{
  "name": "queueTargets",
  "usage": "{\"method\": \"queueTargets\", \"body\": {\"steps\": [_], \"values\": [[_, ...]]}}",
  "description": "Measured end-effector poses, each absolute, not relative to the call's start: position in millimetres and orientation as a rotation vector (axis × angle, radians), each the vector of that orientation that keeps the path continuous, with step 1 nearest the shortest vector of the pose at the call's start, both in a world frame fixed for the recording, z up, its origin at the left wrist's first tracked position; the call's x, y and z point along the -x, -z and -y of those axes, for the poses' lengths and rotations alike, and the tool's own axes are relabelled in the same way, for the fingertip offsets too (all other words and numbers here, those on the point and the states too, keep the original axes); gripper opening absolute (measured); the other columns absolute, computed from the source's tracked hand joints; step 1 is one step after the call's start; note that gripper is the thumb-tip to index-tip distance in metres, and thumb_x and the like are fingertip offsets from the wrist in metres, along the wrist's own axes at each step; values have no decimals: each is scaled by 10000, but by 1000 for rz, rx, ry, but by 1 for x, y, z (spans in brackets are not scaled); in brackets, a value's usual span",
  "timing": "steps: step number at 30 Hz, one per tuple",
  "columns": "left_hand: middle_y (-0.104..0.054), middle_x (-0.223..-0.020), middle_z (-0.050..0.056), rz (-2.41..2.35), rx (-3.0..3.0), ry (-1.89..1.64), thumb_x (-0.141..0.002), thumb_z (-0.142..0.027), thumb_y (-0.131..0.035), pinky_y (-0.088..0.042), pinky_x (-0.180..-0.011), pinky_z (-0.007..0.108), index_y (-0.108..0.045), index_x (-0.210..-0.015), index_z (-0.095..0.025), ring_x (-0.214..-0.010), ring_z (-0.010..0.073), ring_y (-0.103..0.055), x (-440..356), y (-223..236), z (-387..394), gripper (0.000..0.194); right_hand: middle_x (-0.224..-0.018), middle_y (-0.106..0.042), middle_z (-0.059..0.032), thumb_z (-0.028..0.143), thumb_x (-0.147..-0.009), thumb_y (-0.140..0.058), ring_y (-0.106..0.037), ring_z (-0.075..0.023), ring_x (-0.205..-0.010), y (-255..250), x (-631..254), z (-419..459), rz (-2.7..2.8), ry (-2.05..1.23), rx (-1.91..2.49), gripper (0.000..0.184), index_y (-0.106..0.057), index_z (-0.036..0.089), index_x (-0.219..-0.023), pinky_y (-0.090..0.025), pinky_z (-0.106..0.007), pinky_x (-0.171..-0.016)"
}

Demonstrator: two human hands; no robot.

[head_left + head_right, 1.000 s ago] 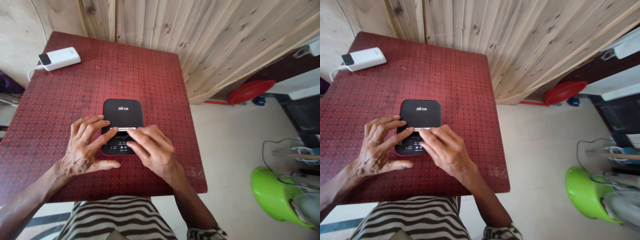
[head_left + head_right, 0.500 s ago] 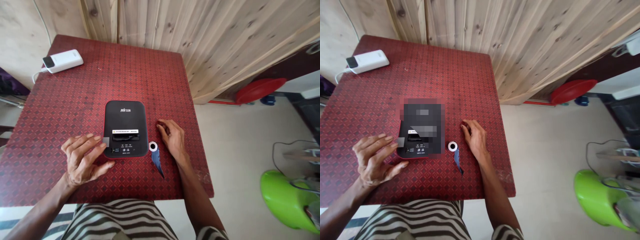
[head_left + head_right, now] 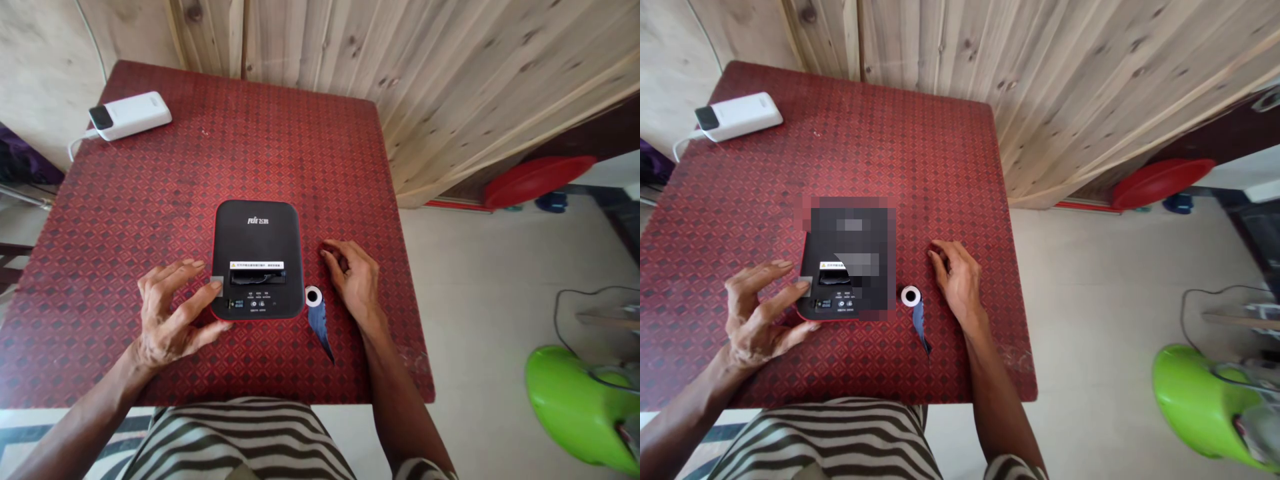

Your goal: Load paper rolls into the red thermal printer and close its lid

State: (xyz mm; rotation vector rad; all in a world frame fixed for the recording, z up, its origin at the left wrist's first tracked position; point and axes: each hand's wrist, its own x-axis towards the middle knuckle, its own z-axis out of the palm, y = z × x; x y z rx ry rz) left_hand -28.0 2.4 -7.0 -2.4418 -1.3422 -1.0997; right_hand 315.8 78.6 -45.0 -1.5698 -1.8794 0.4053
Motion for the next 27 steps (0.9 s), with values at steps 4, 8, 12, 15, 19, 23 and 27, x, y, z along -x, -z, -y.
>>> {"method": "queueTargets", "body": {"steps": [4, 8, 12, 15, 19, 23, 27], "values": [[-580, -1400, 107, 1426, 2478, 1164, -898, -543, -765, -594, -980, 503, -590, -1348, -323, -1246, 298, -628, 26, 7, -3, 530, -926, -765, -72, 423, -1033, -586, -689, -207, -749, 43, -316, -78, 1885, -421, 1585, 302, -767, 202, -1130, -586, -368, -754], [-533, -1457, 98, 1489, 2506, 1229, -848, -501, -839, -625, -975, 529, -601, -1274, -284, -1257, 310, -629, 22, 4, -3, 534, -946, -769, -78, 411, -1030, -589, -687, -205, -752, 41, -316, -77, 1885, -442, 1581, 300, -766, 193, -1135, -581, -366, -750], [-539, -1430, 82, 1528, 2551, 1306, -833, -454, -863, -630, -980, 523, -609, -1205, -283, -1247, 297, -639, 18, 0, -8, 482, -921, -774, -66, 376, -1019, -608, -689, -197, -744, 36, -316, -76, 1866, -452, 1580, 256, -775, 196, -1092, -575, -351, -740], [-557, -1384, 86, 1493, 2570, 1382, -792, -487, -894, -623, -972, 522, -594, -1223, -301, -1222, 283, -642, 17, -3, -12, 558, -976, -800, -74, 369, -1013, -612, -736, -217, -815, 33, -318, -76, 1848, -486, 1592, 238, -776, 211, -1081, -592, -368, -777], [-556, -1353, 77, 1504, 2607, 1365, -807, -465, -886, -605, -987, 511, -584, -1201, -293, -1215, 276, -631, 17, -3, -14, 525, -1060, -819, -90, 356, -1007, -609, -773, -250, -914, 31, -321, -77, 1855, -477, 1591, 231, -773, 224, -1101, -613, -415, -849], [-577, -1285, 77, 1482, 2571, 1379, -835, -501, -852, -617, -951, 506, -578, -1208, -292, -1169, 267, -640, 17, 1, -12, 508, -1018, -820, -82, 321, -1011, -627, -773, -239, -880, 7, -318, -71, 1886, -391, 1528, 198, -777, 222, -1093, -622, -399, -823], [-605, -1265, 89, 1477, 2529, 1365, -859, -519, -820, -623, -953, 485, -558, -1286, -300, -1161, 270, -657, 18, 4, -10, 547, -930, -794, -29, 260, -1021, -669, -734, -166, -758, -43, -294, -60, 1985, -333, 1334, 132, -775, 240, -1096, -609, -315, -718]]}}
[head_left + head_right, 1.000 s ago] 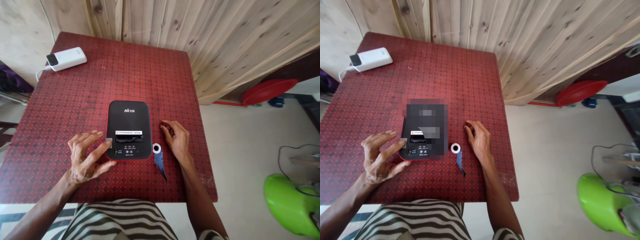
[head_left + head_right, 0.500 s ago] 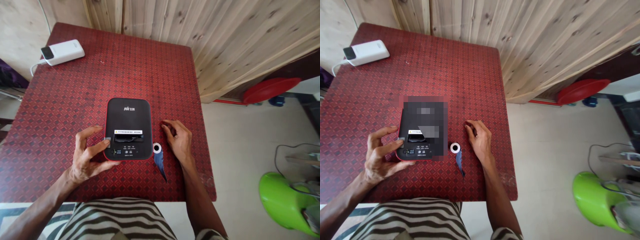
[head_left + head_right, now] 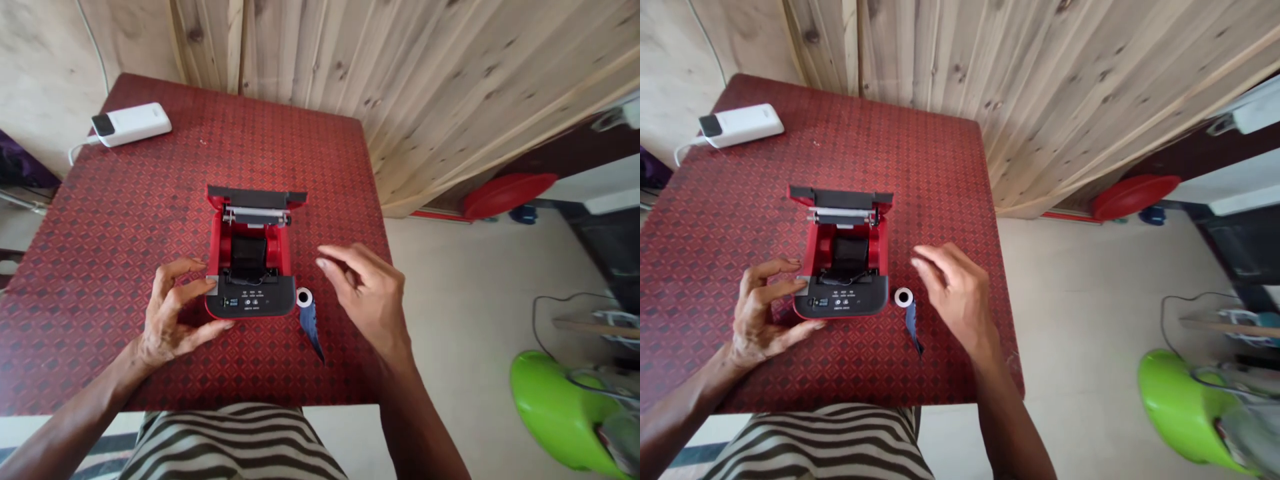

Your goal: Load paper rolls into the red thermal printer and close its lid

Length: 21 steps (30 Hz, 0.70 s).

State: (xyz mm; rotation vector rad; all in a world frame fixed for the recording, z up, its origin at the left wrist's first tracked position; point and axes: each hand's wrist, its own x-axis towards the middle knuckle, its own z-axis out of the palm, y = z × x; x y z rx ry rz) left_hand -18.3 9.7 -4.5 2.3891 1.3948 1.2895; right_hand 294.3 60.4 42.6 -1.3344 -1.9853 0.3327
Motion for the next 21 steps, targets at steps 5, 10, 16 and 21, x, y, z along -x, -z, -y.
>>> {"method": "queueTargets", "body": {"steps": [5, 10, 16, 21], "values": [[-614, -1272, 124, -1384, -2476, -1281, -832, -506, -852, -622, -946, 446, -529, -1400, -270, -1165, 279, -659, 20, 7, -6, 695, -1110, -799, -72, 179, -1050, -613, -755, -194, -998, -82, -233, -75, 2443, -250, 1055, 172, -752, 193, -1149, -612, -329, -851], [-601, -1339, 160, -1409, -2548, -1223, -818, -519, -859, -620, -957, 451, -427, -1552, -278, -1196, 299, -642, 17, 11, -5, 885, -1034, -791, -130, 71, -1026, -550, -765, -241, -824, -87, -183, -105, 2902, -224, 1312, 220, -746, 123, -1111, -555, -355, -653], [-484, -1516, 251, -1454, -2507, -1118, -860, -539, -808, -596, -1034, 496, -316, -1639, -209, -1348, 363, -573, 13, 13, -6, 979, -1194, -759, -173, 53, -1013, -501, -771, -278, -926, -75, -178, -113, 2928, -162, 1309, 305, -716, 122, -1218, -568, -376, -705], [-432, -1585, 239, -1422, -2419, -1065, -890, -564, -763, -587, -1092, 540, -212, -1676, -243, -1439, 373, -519, 12, 14, -8, 1012, -1171, -763, -195, 80, -1009, -471, -784, -296, -942, -81, -173, -111, 2907, -246, 1474, 375, -637, 106, -1344, -592, -373, -719]]}}
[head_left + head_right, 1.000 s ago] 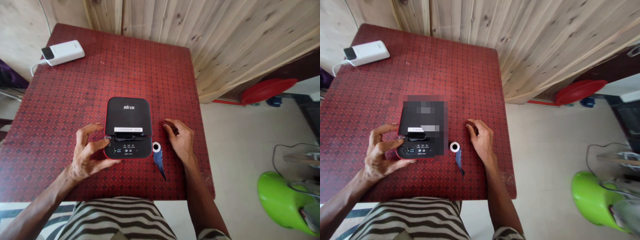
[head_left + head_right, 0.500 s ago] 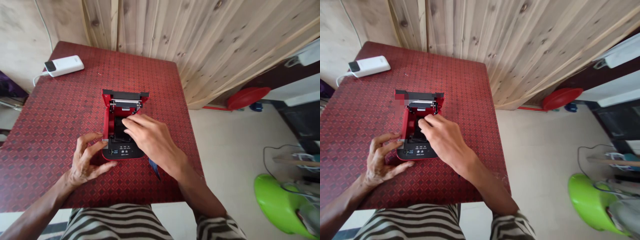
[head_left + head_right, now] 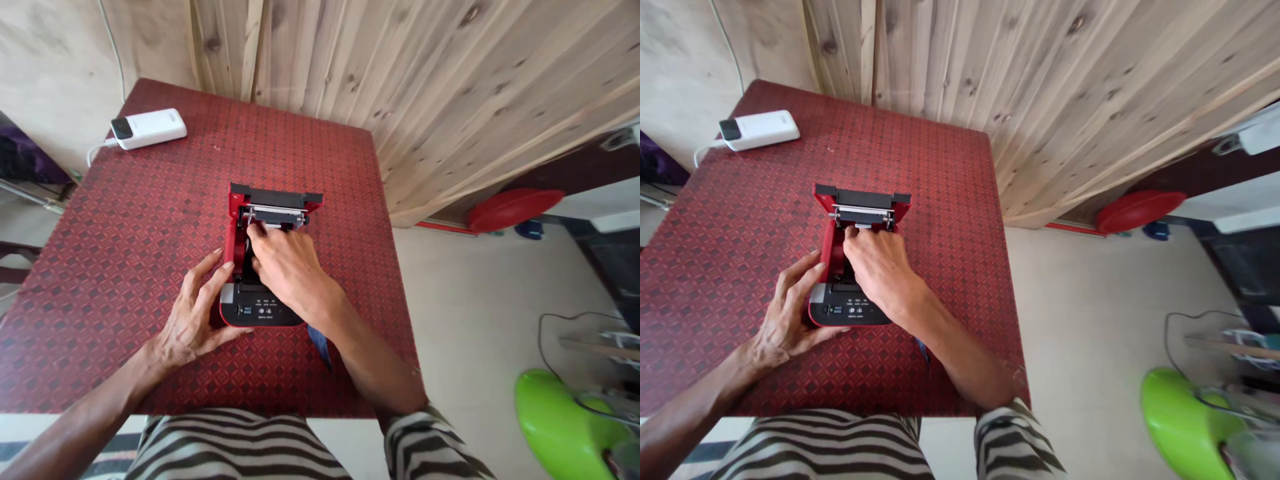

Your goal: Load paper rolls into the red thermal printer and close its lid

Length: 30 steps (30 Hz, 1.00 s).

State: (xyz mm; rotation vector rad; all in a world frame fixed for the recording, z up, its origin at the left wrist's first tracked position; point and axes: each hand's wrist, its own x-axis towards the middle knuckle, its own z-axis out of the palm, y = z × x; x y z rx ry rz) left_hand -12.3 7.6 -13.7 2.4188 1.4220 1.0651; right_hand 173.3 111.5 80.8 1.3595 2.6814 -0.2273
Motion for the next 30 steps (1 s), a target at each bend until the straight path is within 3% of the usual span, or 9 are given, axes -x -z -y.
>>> {"method": "queueTargets", "body": {"steps": [4, 9, 18, 21, 24, 26, 30], "values": [[-403, -1606, 243, -1384, -2375, -1078, -875, -606, -762, -574, -1117, 562, -191, -1681, -228, -1478, 380, -484, 10, 14, -12, 1058, -1096, -782, -212, 85, -1039, -373, -790, -312, -935, -91, -168, -110, -2618, 277, -1408, 438, -583, 93, -1423, -595, -389, -731], [-408, -1601, 232, -1339, -2349, -1080, -886, -607, -751, -571, -1122, 575, -233, -1669, -233, -1480, 388, -482, 7, 11, -17, 1010, -1083, -785, -200, 82, -1030, -408, -781, -294, -913, -96, -170, -105, -2642, 292, -1400, 383, -627, 88, -1345, -574, -369, -715], [-430, -1595, 216, -1361, -2318, -1090, -809, -631, -824, -509, -1177, 640, -294, -1640, -250, -1505, 398, -451, 8, 14, -16, 1056, -1043, -761, -66, 169, -1007, -595, -698, -169, -714, -121, -203, -74, -2929, 252, -1584, 147, -688, 201, -1116, -456, -298, -570], [-423, -1606, 215, -1362, -2303, -1080, -807, -657, -813, -516, -1170, 638, -321, -1624, -250, -1512, 397, -447, 9, 14, -19, 1038, -1003, -760, -18, 184, -929, -723, -626, -116, -651, -123, -244, -74, -3092, 533, -1834, 175, -703, 212, -1101, -485, -276, -619], [-476, -1570, 201, -1340, -2312, -1093, -796, -657, -824, -535, -1152, 637, -327, -1618, -253, -1511, 404, -453, 9, 16, -22, 1042, -827, -707, 37, 244, -865, -795, -549, -97, -576, -98, -283, -83, -2986, 1071, -2170, 232, -701, 220, -1076, -451, -260, -574], [-523, -1535, 174, -1339, -2329, -1103, -789, -642, -838, -559, -1135, 620, -340, -1612, -270, -1495, 397, -481, 10, 18, -23, 1031, -789, -689, 40, 337, -854, -804, -572, -117, -622, -66, -300, -89, -2835, 1426, -2336, 283, -696, 229, -1092, -425, -254, -560], [-584, -1497, 110, -1418, -2317, -1104, -815, -640, -818, -578, -1143, 559, -400, -1586, -325, -1442, 355, -554, 13, 19, -23, 932, -867, -737, 7, 374, -811, -796, -666, -153, -752, -5, -305, -93, -2554, 1863, -2379, 296, -681, 225, -1040, -508, -291, -683]]}}
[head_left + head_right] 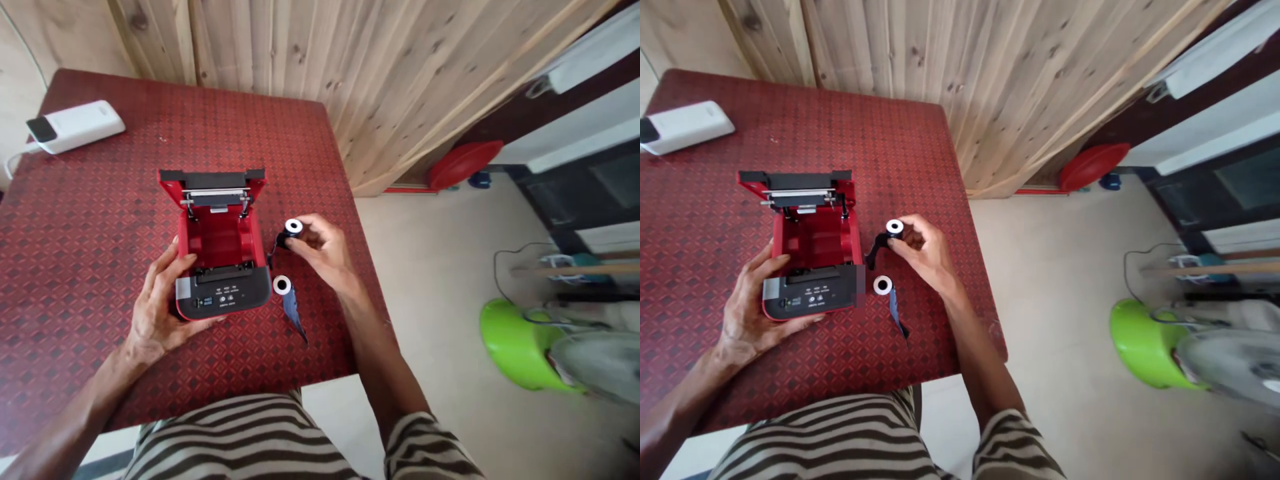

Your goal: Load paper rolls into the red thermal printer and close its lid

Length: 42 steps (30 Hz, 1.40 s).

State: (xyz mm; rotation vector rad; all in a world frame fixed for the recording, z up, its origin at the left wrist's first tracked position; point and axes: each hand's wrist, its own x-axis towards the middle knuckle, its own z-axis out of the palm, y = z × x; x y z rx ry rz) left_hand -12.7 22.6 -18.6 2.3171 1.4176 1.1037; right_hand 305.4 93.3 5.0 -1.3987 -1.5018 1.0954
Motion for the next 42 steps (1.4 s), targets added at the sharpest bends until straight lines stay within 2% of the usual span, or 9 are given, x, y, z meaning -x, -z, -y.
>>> {"method": "queueTargets", "body": {"steps": [3, 9, 14, 18, 23, 26, 31, 38, 42], "values": [[-624, -1458, 108, -1432, -2362, -1153, -779, -641, -849, -606, -1104, 548, -455, -1561, -305, -1375, 353, -615, 15, 17, -22, 938, -960, -765, -15, 335, -828, -767, -718, -173, -842, 16, -299, -90, 1474, -1167, 1368, 276, -656, 226, -1056, -539, -324, -770], [-595, -1498, 112, -1432, -2352, -1064, -823, -563, -838, -581, -1126, 602, -403, -1594, -361, -1415, 348, -582, 16, 10, -20, 908, -955, -755, -7, 306, -840, -745, -704, -168, -813, 18, -295, -84, 1525, -1167, 1383, 260, -652, 231, -1071, -538, -326, -747], [-596, -1497, 84, -1429, -2350, -1051, -816, -574, -837, -597, -1110, 608, -391, -1596, -395, -1389, 352, -599, 17, 10, -18, 917, -876, -712, 10, 266, -838, -743, -653, -153, -706, 13, -311, -76, 1551, -1084, 1447, 461, -643, 222, -1285, -529, -317, -686], [-542, -1573, 35, -1437, -2316, -1043, -828, -597, -812, -602, -1116, 609, -394, -1592, -413, -1383, 360, -604, 17, 10, -16, 890, -939, -748, -29, 197, -887, -667, -672, -155, -785, -11, -328, -52, 1758, -996, 1562, 179, -738, 191, -1052, -525, -312, -729], [-515, -1604, 38, -1381, -2324, -1066, -864, -592, -774, -605, -1123, 597, -392, -1599, -410, -1388, 358, -602, 14, 8, -15, 848, -1155, -773, -73, 96, -866, -650, -690, -170, -933, -12, -314, -28, 1953, -1132, 1443, 428, -709, 200, -1277, -552, -371, -880], [-512, -1605, 56, -1374, -2322, -1059, -874, -584, -766, -621, -1097, 595, -387, -1604, -385, -1393, 378, -597, 13, 8, -13, 847, -1125, -788, -73, 94, -873, -672, -693, -199, -1028, 3, -303, -24, 1890, -1059, 1387, 328, -730, 189, -1181, -540, -409, -957], [-508, -1598, 92, -1364, -2292, -1035, -892, -631, -729, -613, -1105, 571, -371, -1611, -361, -1442, 389, -553, 12, 11, -9, 847, -1089, -762, -47, 127, -878, -738, -712, -199, -987, -21, -312, -25, 1817, -1034, 1371, 282, -718, 214, -1146, -561, -376, -895], [-471, -1603, 200, -1338, -2305, -1045, -899, -605, -739, -617, -1060, 554, -344, -1628, -276, -1438, 379, -555, 7, 11, -6, 892, -1211, -738, -104, 201, -1011, -675, -665, -235, -1109, -103, -272, -54, 2384, -605, 1097, 297, -655, 175, -1306, -547, -426, -1034], [-431, -1626, 205, -1312, -2318, -1031, -874, -585, -774, -583, -1105, 563, -267, -1658, -280, -1488, 382, -497, 7, 13, -6, 983, -1125, -714, -147, 81, -1022, -565, -662, -266, -1068, -101, -224, -70, 2778, -315, 1185, 227, -699, 99, -1205, -593, -408, -901]]}}
